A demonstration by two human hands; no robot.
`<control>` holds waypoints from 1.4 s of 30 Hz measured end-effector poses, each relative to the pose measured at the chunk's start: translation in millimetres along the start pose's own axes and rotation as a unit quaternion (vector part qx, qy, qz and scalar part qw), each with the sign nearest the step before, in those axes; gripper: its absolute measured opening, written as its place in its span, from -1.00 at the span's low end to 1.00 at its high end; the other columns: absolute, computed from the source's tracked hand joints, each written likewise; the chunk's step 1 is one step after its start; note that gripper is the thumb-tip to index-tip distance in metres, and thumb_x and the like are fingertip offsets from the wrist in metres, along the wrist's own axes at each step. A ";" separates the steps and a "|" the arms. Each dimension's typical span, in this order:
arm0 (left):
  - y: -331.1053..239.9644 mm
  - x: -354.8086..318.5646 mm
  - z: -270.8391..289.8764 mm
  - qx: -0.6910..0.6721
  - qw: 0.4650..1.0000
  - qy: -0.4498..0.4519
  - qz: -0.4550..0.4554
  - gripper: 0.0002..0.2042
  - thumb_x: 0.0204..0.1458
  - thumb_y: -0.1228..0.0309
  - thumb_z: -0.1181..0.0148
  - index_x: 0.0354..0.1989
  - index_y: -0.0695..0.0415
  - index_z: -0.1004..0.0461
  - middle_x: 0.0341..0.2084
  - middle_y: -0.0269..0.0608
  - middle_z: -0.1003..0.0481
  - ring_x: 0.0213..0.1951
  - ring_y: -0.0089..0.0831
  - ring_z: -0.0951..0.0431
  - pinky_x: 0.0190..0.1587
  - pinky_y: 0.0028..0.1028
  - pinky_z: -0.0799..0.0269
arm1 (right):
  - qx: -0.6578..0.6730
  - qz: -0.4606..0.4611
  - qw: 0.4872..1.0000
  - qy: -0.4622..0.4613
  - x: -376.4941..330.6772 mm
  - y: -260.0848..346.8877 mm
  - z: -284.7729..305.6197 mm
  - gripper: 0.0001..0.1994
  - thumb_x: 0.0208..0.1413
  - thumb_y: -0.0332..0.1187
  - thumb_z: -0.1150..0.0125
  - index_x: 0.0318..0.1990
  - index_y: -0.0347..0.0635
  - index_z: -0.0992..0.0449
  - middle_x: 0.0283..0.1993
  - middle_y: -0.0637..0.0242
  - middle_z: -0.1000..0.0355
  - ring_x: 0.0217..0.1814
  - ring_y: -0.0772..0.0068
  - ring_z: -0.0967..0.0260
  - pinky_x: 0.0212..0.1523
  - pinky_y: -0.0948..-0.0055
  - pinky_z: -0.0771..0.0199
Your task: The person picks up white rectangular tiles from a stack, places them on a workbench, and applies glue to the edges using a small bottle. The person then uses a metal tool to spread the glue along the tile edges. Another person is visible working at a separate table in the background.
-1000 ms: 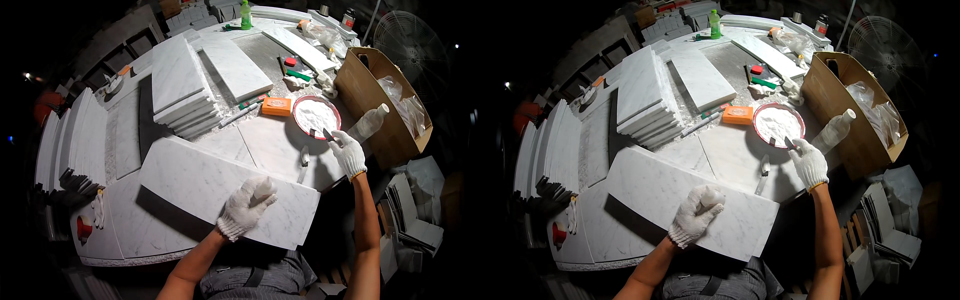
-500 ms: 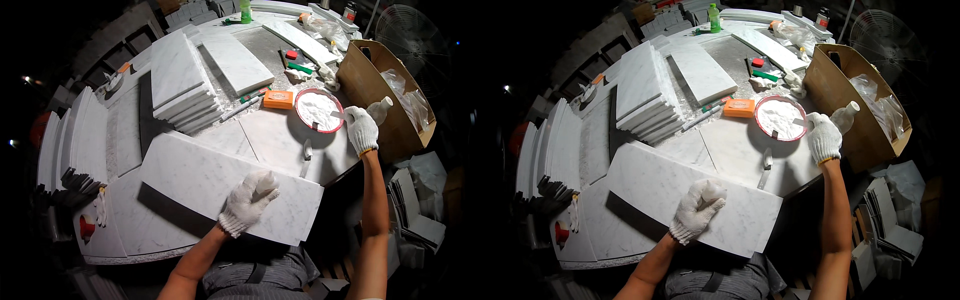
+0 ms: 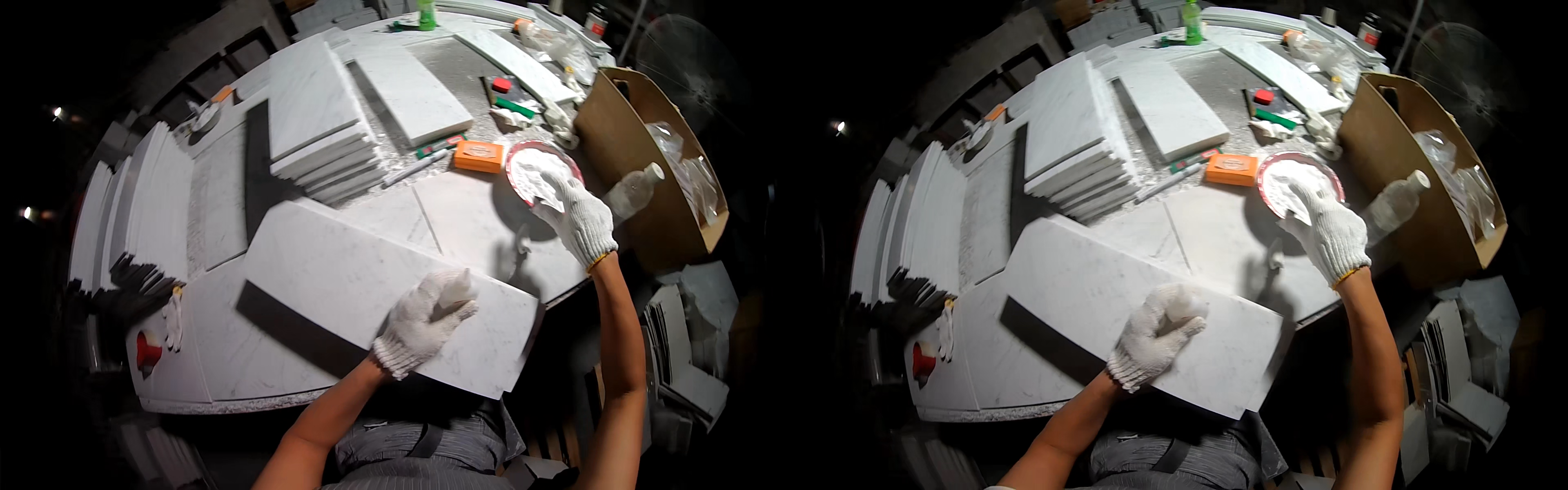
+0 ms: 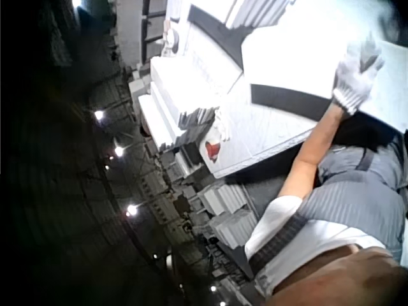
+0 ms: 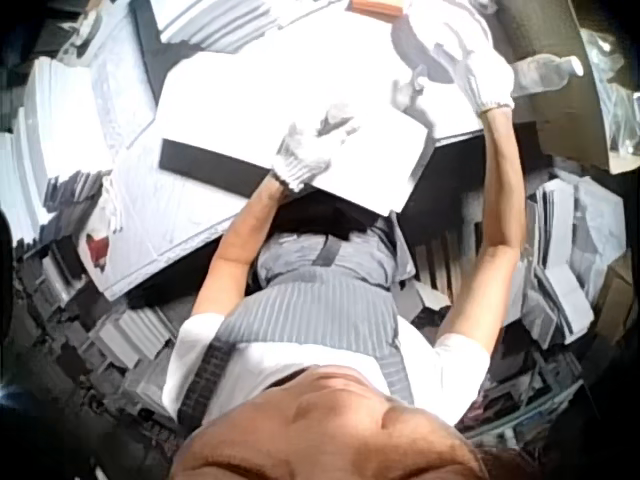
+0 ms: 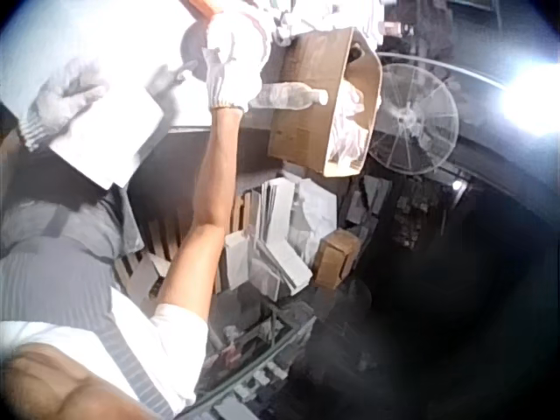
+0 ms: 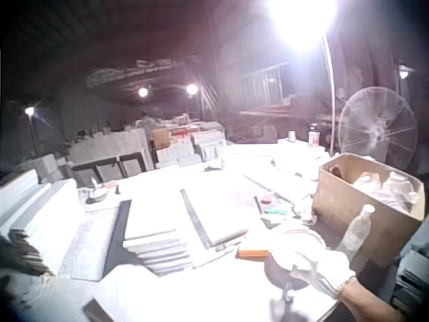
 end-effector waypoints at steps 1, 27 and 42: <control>-7.2 2.3 -1.0 0.009 1.000 0.012 -0.003 -0.58 0.05 0.51 -0.30 0.08 0.18 -0.33 -0.18 -0.17 -0.52 -0.10 -0.46 -0.53 -0.04 -0.44 -0.48 | -0.008 -0.004 1.000 0.015 2.3 -0.4 -6.1 -0.64 0.05 -0.13 -0.22 0.02 0.10 -0.49 -0.16 0.16 -0.53 -0.24 0.07 -0.52 -0.27 0.17 -0.51; -9.6 1.4 6.5 0.031 0.999 -0.017 0.008 -0.56 0.00 0.37 -0.36 0.05 0.15 -0.39 -0.20 -0.07 -0.53 -0.17 -0.21 -0.58 -0.11 -0.34 -0.49 | 0.284 -0.157 0.938 -0.120 -42.5 -68.0 -33.9 -0.70 0.10 -0.39 -0.19 -0.02 -0.29 -0.53 -0.38 0.32 -0.52 -0.47 0.59 -0.38 -0.36 0.53 -0.41; -14.6 3.1 3.9 0.044 0.999 -0.012 -0.020 -0.65 0.02 0.56 -0.29 -0.01 0.20 -0.38 -0.25 -0.21 -0.50 -0.19 -0.48 -0.50 -0.11 -0.48 -0.45 | 0.380 -0.229 0.886 -0.132 -61.6 -71.9 -35.7 -0.81 0.18 -0.36 -0.18 -0.11 -0.22 -0.56 -0.34 0.27 -0.51 -0.41 0.53 -0.43 -0.34 0.52 -0.42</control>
Point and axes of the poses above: each hand's wrist, its own x-axis towards the middle knuckle, its own z-axis out of the back of the hand, y = z × x, the point moved 9 cm from there along x, towards the middle knuckle
